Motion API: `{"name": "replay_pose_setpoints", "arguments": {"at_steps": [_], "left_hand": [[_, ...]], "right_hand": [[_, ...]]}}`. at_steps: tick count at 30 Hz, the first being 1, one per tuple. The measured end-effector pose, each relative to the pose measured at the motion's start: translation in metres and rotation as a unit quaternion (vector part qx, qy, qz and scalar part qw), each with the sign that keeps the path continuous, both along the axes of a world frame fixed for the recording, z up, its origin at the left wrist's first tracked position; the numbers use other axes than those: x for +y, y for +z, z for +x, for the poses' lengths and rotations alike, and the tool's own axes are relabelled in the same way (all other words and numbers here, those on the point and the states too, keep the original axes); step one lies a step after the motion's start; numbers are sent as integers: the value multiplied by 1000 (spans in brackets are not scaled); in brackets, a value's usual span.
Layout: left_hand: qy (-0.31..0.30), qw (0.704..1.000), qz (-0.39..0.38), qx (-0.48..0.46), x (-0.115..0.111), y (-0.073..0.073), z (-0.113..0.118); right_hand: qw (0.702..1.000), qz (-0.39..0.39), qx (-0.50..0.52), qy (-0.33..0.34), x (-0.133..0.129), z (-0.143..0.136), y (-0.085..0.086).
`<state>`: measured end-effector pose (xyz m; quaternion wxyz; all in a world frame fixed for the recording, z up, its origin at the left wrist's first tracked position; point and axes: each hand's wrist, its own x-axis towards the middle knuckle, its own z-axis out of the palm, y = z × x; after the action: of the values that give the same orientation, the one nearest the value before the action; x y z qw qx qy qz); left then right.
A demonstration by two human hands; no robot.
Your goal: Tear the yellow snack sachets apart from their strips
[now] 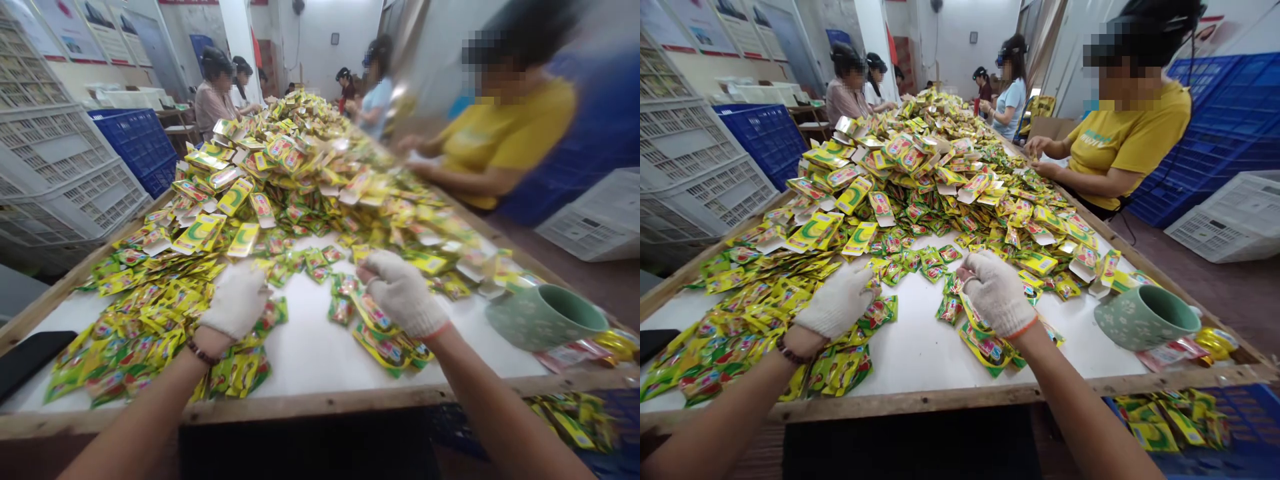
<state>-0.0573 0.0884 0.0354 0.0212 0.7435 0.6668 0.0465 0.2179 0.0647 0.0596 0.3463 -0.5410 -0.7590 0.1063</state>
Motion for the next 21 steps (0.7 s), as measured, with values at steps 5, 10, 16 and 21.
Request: {"name": "replay_pose_setpoints", "arguments": {"at_steps": [5, 10, 16, 21], "left_hand": [[77, 995, -5, -65, 57, -7, -9], [75, 983, -8, -168, 77, -30, -21], [75, 932, 49, -352, 73, -34, -31], [77, 875, 86, -470, 63, -12, -25]], "right_hand": [[992, -88, -69, 64, 18, -61, -7], [965, -185, -138, 121, 24, -112, -20], [954, -246, -108, 131, 30, -126, -48], [962, -257, -23, 93, 40, -102, -47]]}}
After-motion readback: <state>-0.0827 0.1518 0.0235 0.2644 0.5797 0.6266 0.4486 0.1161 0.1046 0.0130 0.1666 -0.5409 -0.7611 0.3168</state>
